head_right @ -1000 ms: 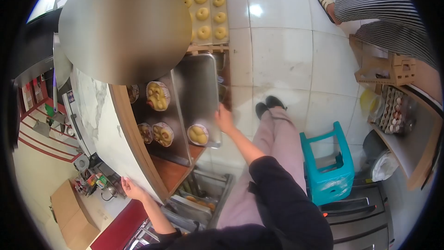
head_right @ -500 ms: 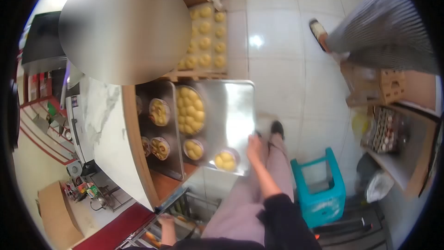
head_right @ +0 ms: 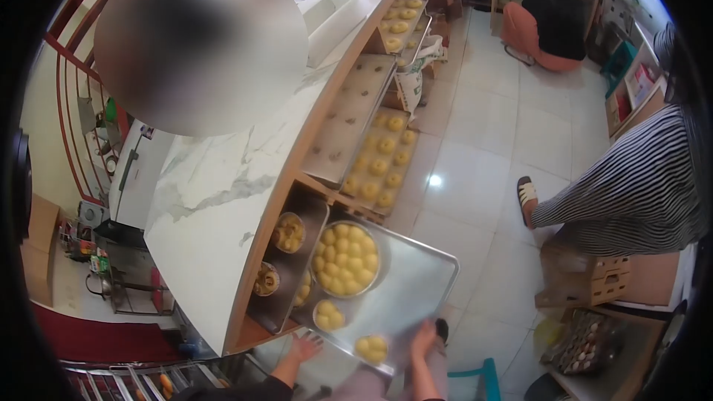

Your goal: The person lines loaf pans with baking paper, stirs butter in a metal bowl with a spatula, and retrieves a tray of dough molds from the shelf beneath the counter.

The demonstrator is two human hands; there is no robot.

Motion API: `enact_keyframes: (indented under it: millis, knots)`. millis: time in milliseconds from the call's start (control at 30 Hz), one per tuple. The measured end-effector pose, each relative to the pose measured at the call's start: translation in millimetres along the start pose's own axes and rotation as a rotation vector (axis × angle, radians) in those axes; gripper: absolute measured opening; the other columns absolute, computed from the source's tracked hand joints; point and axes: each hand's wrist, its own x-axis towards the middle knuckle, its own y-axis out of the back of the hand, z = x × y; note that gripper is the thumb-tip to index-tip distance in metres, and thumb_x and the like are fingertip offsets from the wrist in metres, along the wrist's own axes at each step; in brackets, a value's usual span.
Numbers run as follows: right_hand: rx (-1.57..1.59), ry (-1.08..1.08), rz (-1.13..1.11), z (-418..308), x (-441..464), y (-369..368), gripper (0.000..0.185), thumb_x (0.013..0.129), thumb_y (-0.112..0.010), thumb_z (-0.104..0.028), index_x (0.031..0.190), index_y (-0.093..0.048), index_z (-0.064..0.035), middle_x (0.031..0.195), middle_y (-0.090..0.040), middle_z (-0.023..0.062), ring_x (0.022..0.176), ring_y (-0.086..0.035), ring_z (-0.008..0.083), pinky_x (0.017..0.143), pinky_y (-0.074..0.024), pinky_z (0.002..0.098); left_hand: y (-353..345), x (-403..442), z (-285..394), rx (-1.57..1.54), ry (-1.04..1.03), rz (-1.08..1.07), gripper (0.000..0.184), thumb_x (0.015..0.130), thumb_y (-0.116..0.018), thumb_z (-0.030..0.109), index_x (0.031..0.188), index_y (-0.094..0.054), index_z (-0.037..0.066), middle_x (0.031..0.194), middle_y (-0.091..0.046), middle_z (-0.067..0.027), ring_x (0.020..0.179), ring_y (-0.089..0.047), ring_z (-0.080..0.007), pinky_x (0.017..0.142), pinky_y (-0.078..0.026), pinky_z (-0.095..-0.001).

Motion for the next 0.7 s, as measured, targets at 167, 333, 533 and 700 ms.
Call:
enact_keyframes:
  millis: [167, 333, 533, 700]
  knots:
    - [-0.061, 0.066, 0.094, 25.5, 20.2, 15.4, 0.046, 0.087, -0.047, -0.033, 0.063, -0.048, 0.0059, 0.057, -0.048, 0.0177, 0.055, -0.045, 0.0281, 0.056, -0.0360, 0.0423, -27.8, 71.4, -10.6, -0.364, -0.371, -0.237, 0.067, 0.084, -0.026, 0.060, 0.132, -0.027, 0.013, 0.134, -0.032, -0.0080, 0.122, -0.031, -0.0292, 0.101, -0.026, -0.0454]
    - [-0.084, 0.113, 0.055, 43.8, 37.0, 42.7, 0.047, 0.086, -0.048, -0.035, 0.061, -0.047, 0.0048, 0.054, -0.046, 0.0173, 0.052, -0.040, 0.0273, 0.051, -0.0327, 0.0434, -69.6, 57.1, -27.4, -0.479, -0.484, -0.140, 0.060, 0.087, -0.028, 0.052, 0.125, -0.038, 0.007, 0.124, -0.043, -0.0095, 0.115, -0.040, -0.0266, 0.098, -0.031, -0.0391]
    - [-0.167, 0.170, 0.040, 26.0, 51.3, 109.6, 0.044, 0.086, -0.049, -0.031, 0.062, -0.048, 0.0051, 0.050, -0.043, 0.0164, 0.047, -0.037, 0.0254, 0.048, -0.0313, 0.0423, -104.2, 44.2, -82.2, -0.369, -0.415, 0.703, 0.065, 0.089, -0.023, 0.049, 0.114, -0.047, -0.007, 0.108, -0.054, -0.0183, 0.099, -0.053, -0.0304, 0.087, -0.042, -0.0361]
    - [-0.230, 0.117, 0.053, 23.9, 65.0, 210.1, 0.041, 0.086, -0.050, -0.028, 0.064, -0.048, 0.0060, 0.051, -0.045, 0.0138, 0.049, -0.039, 0.0220, 0.049, -0.0322, 0.0412, -126.9, 18.7, -187.0, -0.029, -0.354, 0.837, 0.056, 0.092, -0.022, 0.037, 0.115, -0.045, -0.008, 0.108, -0.052, -0.0237, 0.099, -0.052, -0.0330, 0.085, -0.042, -0.0373]
